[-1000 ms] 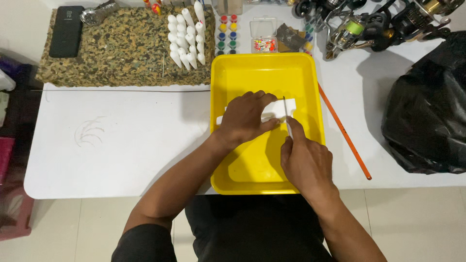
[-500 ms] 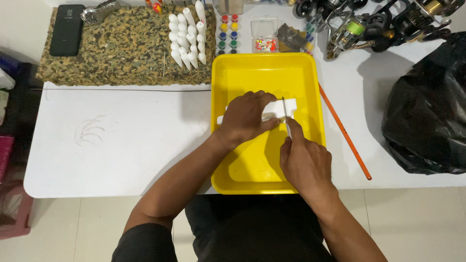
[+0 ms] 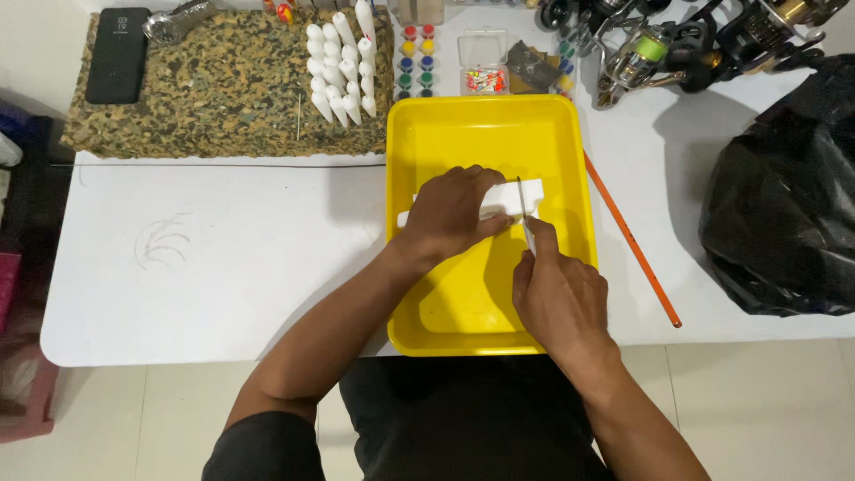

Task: The person uses a utility knife to cut a white foam block into smaller pieces on a yellow tray. They repeatedly slice the foam into cubes and place them in the tray.

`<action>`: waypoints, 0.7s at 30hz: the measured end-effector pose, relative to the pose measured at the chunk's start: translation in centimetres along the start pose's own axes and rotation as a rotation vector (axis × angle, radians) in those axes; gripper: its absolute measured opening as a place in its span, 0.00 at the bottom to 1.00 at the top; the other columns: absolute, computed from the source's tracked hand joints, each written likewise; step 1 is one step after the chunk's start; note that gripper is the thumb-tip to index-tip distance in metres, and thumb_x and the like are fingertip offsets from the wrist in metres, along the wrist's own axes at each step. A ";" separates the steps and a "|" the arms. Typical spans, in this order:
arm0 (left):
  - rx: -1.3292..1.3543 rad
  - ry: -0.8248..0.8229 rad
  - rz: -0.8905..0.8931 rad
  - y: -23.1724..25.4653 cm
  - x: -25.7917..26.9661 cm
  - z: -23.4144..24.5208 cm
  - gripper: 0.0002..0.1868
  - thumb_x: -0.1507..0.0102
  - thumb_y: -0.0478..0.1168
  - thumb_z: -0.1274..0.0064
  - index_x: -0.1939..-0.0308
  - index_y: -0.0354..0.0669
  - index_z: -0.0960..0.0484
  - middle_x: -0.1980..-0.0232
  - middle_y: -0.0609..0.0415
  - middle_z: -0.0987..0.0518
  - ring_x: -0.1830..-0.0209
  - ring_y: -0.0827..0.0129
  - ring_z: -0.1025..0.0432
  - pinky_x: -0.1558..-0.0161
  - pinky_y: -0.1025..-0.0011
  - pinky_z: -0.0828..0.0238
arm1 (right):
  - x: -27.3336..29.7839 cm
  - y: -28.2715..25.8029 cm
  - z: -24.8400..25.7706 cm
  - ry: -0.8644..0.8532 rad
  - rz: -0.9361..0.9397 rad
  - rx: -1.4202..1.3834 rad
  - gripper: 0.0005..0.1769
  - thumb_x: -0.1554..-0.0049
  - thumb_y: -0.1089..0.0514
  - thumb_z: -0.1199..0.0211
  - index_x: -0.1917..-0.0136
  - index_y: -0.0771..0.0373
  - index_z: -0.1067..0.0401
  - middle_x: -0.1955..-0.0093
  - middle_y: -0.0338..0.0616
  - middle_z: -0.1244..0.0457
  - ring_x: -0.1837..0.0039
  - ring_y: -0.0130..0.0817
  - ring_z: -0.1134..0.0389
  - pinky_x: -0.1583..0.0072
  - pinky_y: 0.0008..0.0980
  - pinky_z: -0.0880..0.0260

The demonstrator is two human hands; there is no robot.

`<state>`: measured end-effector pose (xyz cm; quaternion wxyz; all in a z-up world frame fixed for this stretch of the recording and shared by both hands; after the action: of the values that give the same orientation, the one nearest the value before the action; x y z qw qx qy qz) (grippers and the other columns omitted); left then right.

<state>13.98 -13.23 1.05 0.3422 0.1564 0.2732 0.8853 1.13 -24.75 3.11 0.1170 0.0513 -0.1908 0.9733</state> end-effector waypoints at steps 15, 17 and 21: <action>0.005 -0.005 -0.038 -0.5 -0.2 -0.3 0.26 0.34 0.48 0.44 0.36 0.41 0.25 0.46 0.41 0.19 0.43 0.48 0.24 0.41 0.50 0.28 | -0.2 0.2 0.7 -0.043 -0.014 0.025 0.21 0.36 0.59 0.51 0.30 0.60 0.37 0.71 0.52 0.32 0.60 0.54 0.25 0.52 0.52 0.28; 0.008 -0.008 -0.041 -0.7 -0.2 -0.6 0.26 0.34 0.49 0.45 0.35 0.41 0.26 0.46 0.41 0.20 0.43 0.47 0.24 0.41 0.49 0.28 | 0.1 0.2 0.8 -0.051 -0.016 0.033 0.21 0.36 0.59 0.51 0.30 0.60 0.37 0.71 0.51 0.32 0.61 0.54 0.25 0.52 0.51 0.28; 0.010 0.005 -0.056 -0.4 -0.1 -0.3 0.25 0.33 0.47 0.44 0.35 0.41 0.26 0.46 0.41 0.19 0.42 0.48 0.24 0.40 0.49 0.28 | -0.3 -0.1 0.8 -0.028 -0.010 0.015 0.21 0.36 0.60 0.51 0.30 0.61 0.35 0.71 0.50 0.33 0.61 0.53 0.25 0.53 0.50 0.28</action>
<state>14.12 -13.14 0.55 0.3655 0.1482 0.2829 0.8743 1.46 -25.01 3.85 0.1188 0.0669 -0.1847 0.9733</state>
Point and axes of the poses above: each hand's wrist, its own x-axis away from the middle knuckle, its own z-axis out of the back of the hand, y = z × x, the point moved 4 cm from there along -x, towards the middle knuckle
